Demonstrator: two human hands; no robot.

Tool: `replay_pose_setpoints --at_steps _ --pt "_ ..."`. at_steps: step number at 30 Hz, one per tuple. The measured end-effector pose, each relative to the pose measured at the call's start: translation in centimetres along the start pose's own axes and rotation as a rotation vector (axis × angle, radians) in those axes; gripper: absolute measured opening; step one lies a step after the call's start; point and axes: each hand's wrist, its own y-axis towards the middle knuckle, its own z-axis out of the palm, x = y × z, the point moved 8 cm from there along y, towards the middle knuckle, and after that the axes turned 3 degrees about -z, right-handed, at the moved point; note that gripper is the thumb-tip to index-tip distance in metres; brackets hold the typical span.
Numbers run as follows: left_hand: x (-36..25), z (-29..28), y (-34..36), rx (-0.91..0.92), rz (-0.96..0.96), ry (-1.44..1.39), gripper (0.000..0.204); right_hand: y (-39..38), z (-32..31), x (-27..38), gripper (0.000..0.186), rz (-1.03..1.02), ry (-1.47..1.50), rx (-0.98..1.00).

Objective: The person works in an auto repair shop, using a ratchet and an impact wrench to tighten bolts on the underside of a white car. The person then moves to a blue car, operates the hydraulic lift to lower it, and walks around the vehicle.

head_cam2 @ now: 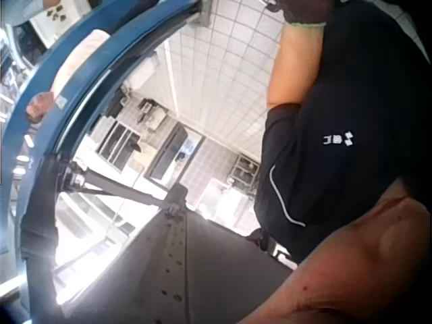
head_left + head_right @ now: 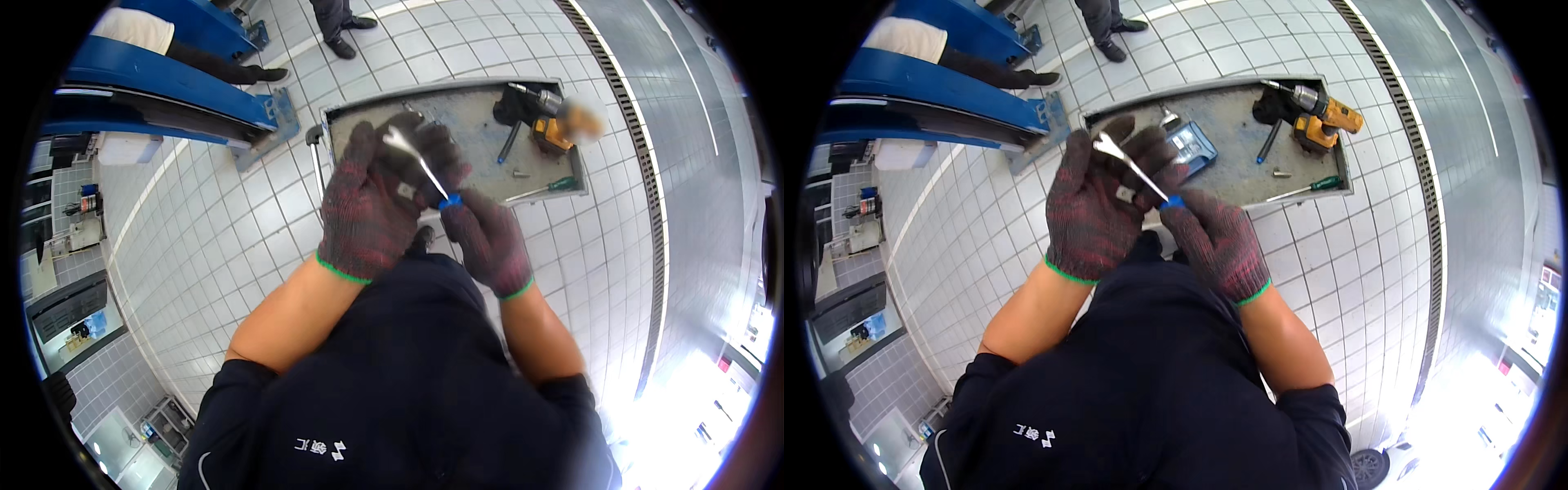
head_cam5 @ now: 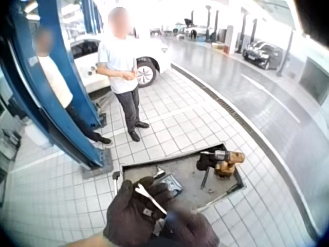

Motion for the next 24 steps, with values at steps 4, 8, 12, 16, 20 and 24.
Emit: replay_pose_setpoints --at_steps 4,8,12,16,20,24 --pt "-0.1 -2.3 1.6 0.044 0.026 -0.018 0.053 0.2 -0.2 -1.0 0.033 -0.039 0.022 -0.169" --pt "-0.3 -3.2 1.8 0.028 0.042 0.043 0.052 1.0 0.3 0.0 0.038 -0.013 0.013 -0.162" --pt "0.6 -3.6 1.5 0.041 -0.020 0.005 0.053 3.0 1.9 -0.3 0.038 -0.047 -0.214 -0.138" --pt "0.3 -4.2 1.4 0.051 0.005 0.048 0.059 4.1 3.0 -1.0 0.038 0.116 -0.175 -0.068" --pt "-1.3 -3.6 1.0 0.120 -0.013 -0.006 0.060 4.7 3.6 -1.9 0.035 0.037 0.020 -0.142" --pt "-3.2 -4.4 1.7 0.184 0.038 0.023 0.059 5.9 5.1 -2.0 0.034 -0.013 0.072 -0.245"
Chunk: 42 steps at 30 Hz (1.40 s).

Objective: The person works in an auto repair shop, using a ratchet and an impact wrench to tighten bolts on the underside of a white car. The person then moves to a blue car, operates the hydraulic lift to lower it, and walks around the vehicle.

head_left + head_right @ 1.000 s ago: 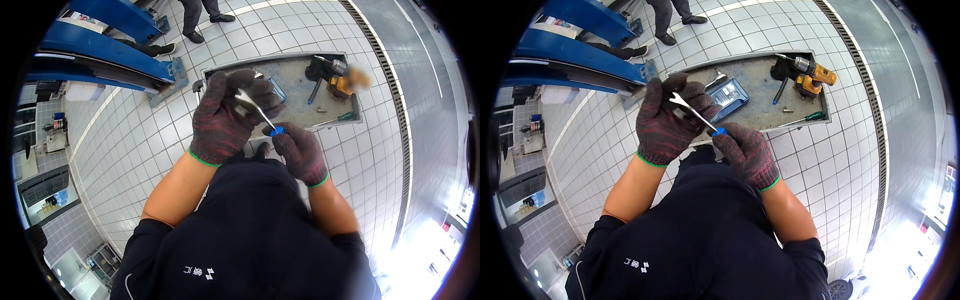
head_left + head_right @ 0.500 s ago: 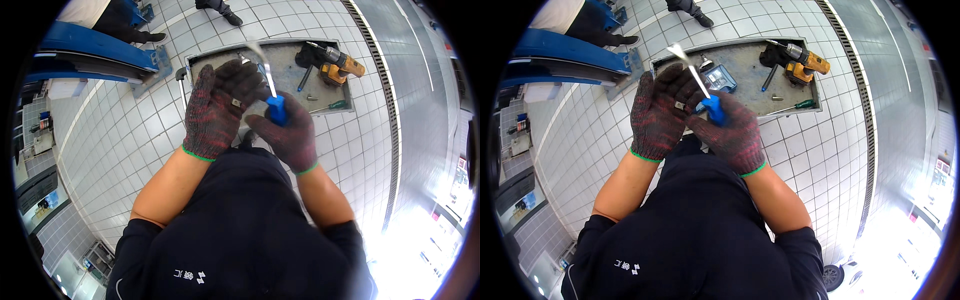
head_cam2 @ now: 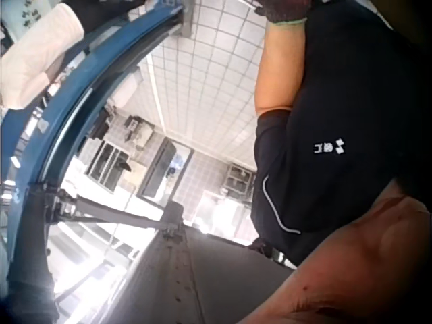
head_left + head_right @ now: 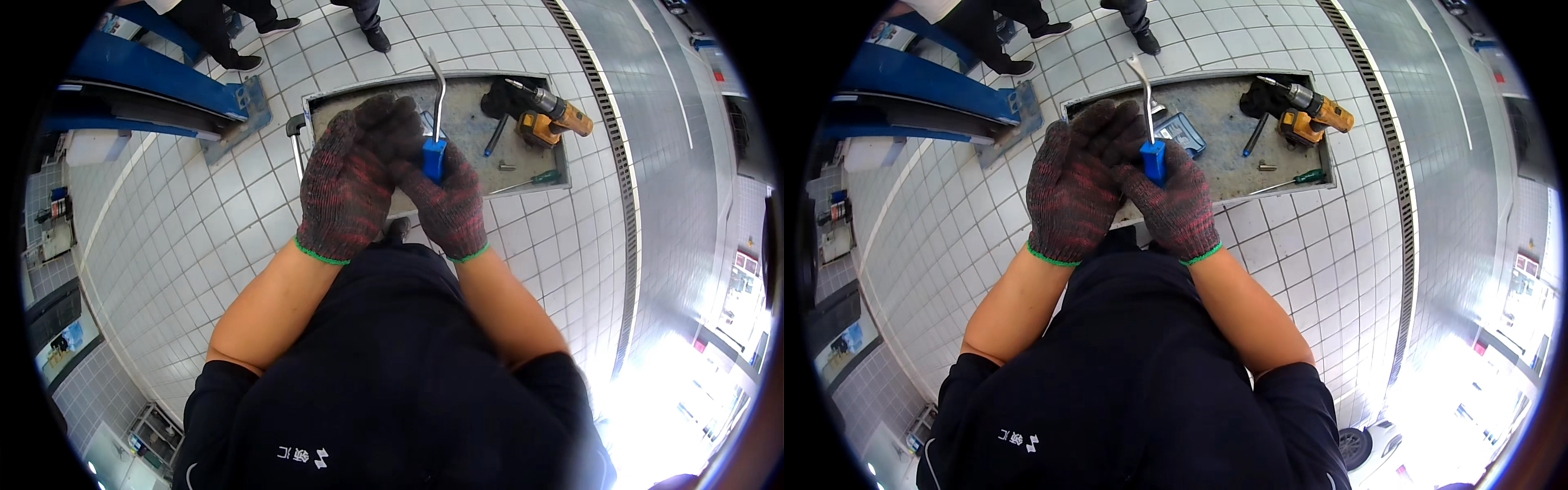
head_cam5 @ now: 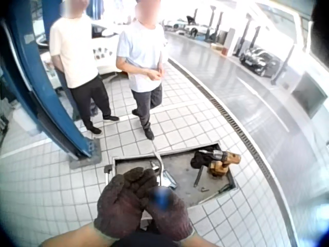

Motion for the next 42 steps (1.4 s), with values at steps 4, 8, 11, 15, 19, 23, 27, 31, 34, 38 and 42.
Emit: replay_pose_setpoints --at_steps 4,8,11,15,19,23,27,31,34,38,42 --pt "-1.7 -0.1 0.1 0.061 0.014 -0.016 0.053 0.3 1.0 2.4 0.033 0.048 -0.217 -0.032" --pt "-3.4 -0.5 -0.3 -0.074 -0.051 0.147 0.045 -0.6 1.4 0.8 0.027 -0.074 0.092 -0.078" --pt "-4.3 -0.9 -0.7 -0.006 -0.154 0.740 0.042 -0.6 1.8 0.8 0.026 -0.096 0.282 -0.090" --pt "-5.1 -1.3 -1.2 0.070 -0.163 1.087 0.042 -0.2 2.2 1.0 0.030 -0.115 0.322 -0.027" --pt "-5.3 -0.2 -1.0 0.126 -0.051 1.245 0.043 0.0 2.1 1.0 0.036 0.008 0.381 0.037" --pt "-4.2 0.8 -0.5 0.204 -0.049 1.223 0.043 0.6 0.4 1.6 0.038 0.074 0.413 0.136" --pt "-2.2 1.1 0.2 0.134 -0.085 1.103 0.038 1.0 -1.8 1.8 0.041 0.173 0.384 0.220" --pt "-0.3 2.0 0.9 0.079 -0.037 0.980 0.032 2.2 -4.5 2.6 0.043 -0.060 0.116 0.184" --pt "0.6 2.0 1.2 -0.043 -0.050 0.963 0.029 2.5 -5.7 2.2 0.041 0.027 0.002 0.203" --pt "1.3 0.5 1.3 -0.172 -0.007 0.578 0.027 2.2 -6.8 3.6 0.036 0.002 -0.077 0.300" --pt "-0.1 0.4 0.8 -0.256 0.075 0.287 0.030 2.5 -9.6 5.6 0.035 -0.325 -0.380 0.334"
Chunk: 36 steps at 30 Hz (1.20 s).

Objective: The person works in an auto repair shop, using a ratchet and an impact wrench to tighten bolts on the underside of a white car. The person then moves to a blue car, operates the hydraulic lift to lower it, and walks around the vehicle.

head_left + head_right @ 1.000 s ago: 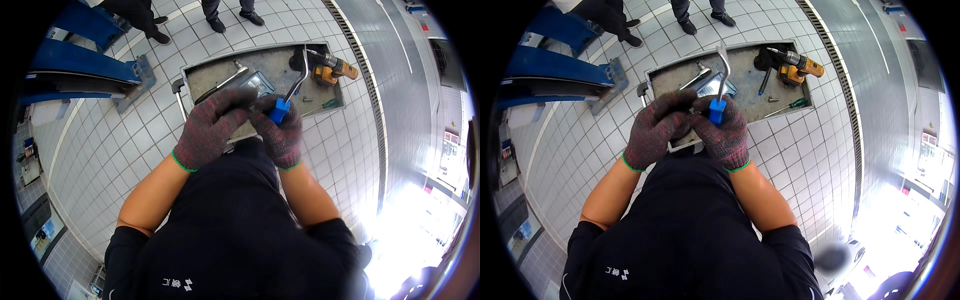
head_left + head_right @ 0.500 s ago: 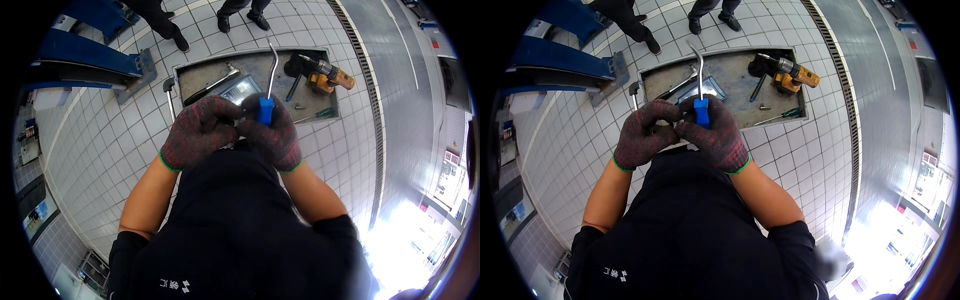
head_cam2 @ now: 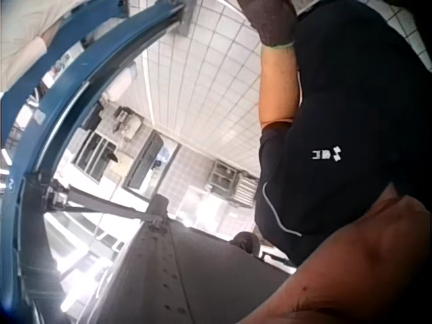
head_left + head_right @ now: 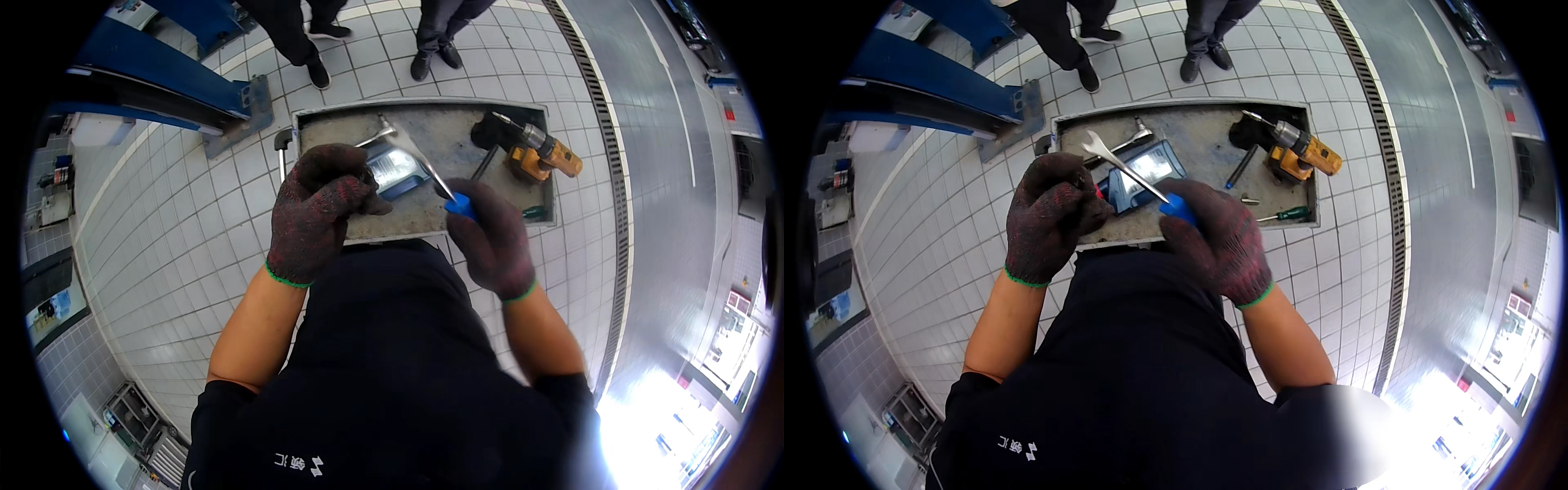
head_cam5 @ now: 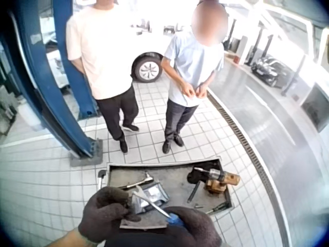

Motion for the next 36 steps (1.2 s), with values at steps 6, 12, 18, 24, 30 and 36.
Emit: replay_pose_setpoints --at_steps 6,12,18,24,30,36 --pt "-2.8 -0.6 -0.8 -0.154 0.055 0.200 0.035 0.6 -0.3 2.5 0.034 -0.175 -0.270 0.024" --pt "-3.8 -1.7 -0.8 -0.055 0.064 0.081 0.033 1.9 0.7 3.1 0.038 -0.118 -0.322 0.069" --pt "-5.3 -2.3 -0.6 -0.087 0.033 0.115 0.034 3.3 1.8 3.8 0.038 -0.179 -0.324 0.041" --pt "-6.3 -2.9 -0.3 -0.113 0.000 0.165 0.032 4.2 2.9 3.6 0.038 -0.122 -0.219 0.076" --pt "-6.3 -3.5 0.4 -0.105 -0.014 0.193 0.030 4.7 3.5 3.7 0.037 -0.055 -0.188 0.089" --pt "-5.2 -3.7 0.9 -0.155 -0.054 0.085 0.026 4.5 4.9 2.4 0.036 0.078 -0.243 0.048"
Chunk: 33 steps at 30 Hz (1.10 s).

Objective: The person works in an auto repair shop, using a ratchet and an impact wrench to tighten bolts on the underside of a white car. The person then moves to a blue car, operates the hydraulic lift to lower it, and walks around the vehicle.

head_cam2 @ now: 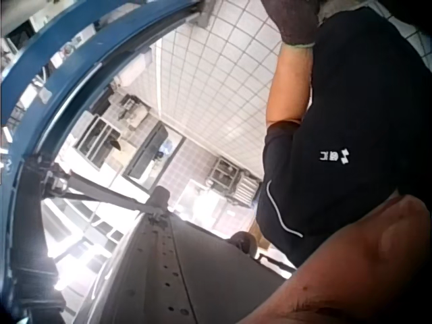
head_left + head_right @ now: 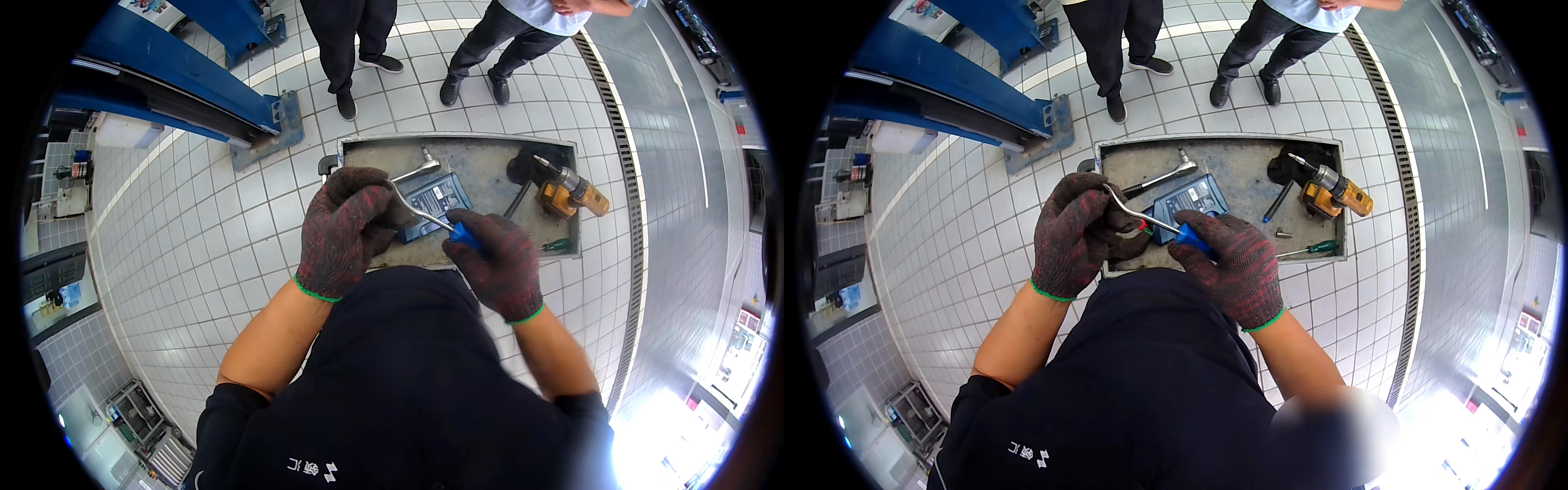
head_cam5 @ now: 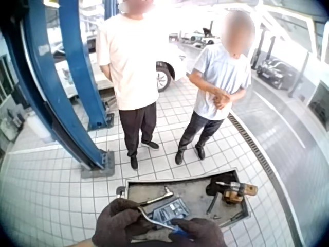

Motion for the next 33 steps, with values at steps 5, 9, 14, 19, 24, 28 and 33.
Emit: replay_pose_setpoints --at_steps 5,9,14,19,24,28,33 --pt "0.2 0.9 0.7 0.083 -0.042 -0.053 0.025 -0.4 1.0 -0.7 0.034 0.020 0.109 -0.070" --pt "1.1 1.0 0.5 0.133 -0.094 0.147 0.026 -0.3 1.1 -0.7 0.034 -0.069 0.107 -0.084" --pt "0.8 -0.8 1.9 0.176 0.211 0.609 0.024 -0.6 1.9 -1.2 0.032 0.080 0.269 -0.010" --pt "-1.3 1.6 1.8 0.359 0.251 0.575 0.045 -0.6 1.7 -1.1 0.029 0.088 0.266 0.039" --pt "-1.0 1.9 2.1 0.298 0.226 0.577 0.042 -0.7 1.7 -1.3 0.027 0.054 0.308 0.052" --pt "-1.2 2.8 1.7 0.278 0.358 0.656 0.040 -1.0 1.9 -2.0 0.028 0.076 0.349 0.077" --pt "-1.3 3.5 1.8 0.274 0.332 0.465 0.035 -0.8 1.7 -2.2 0.028 0.080 0.383 0.143"
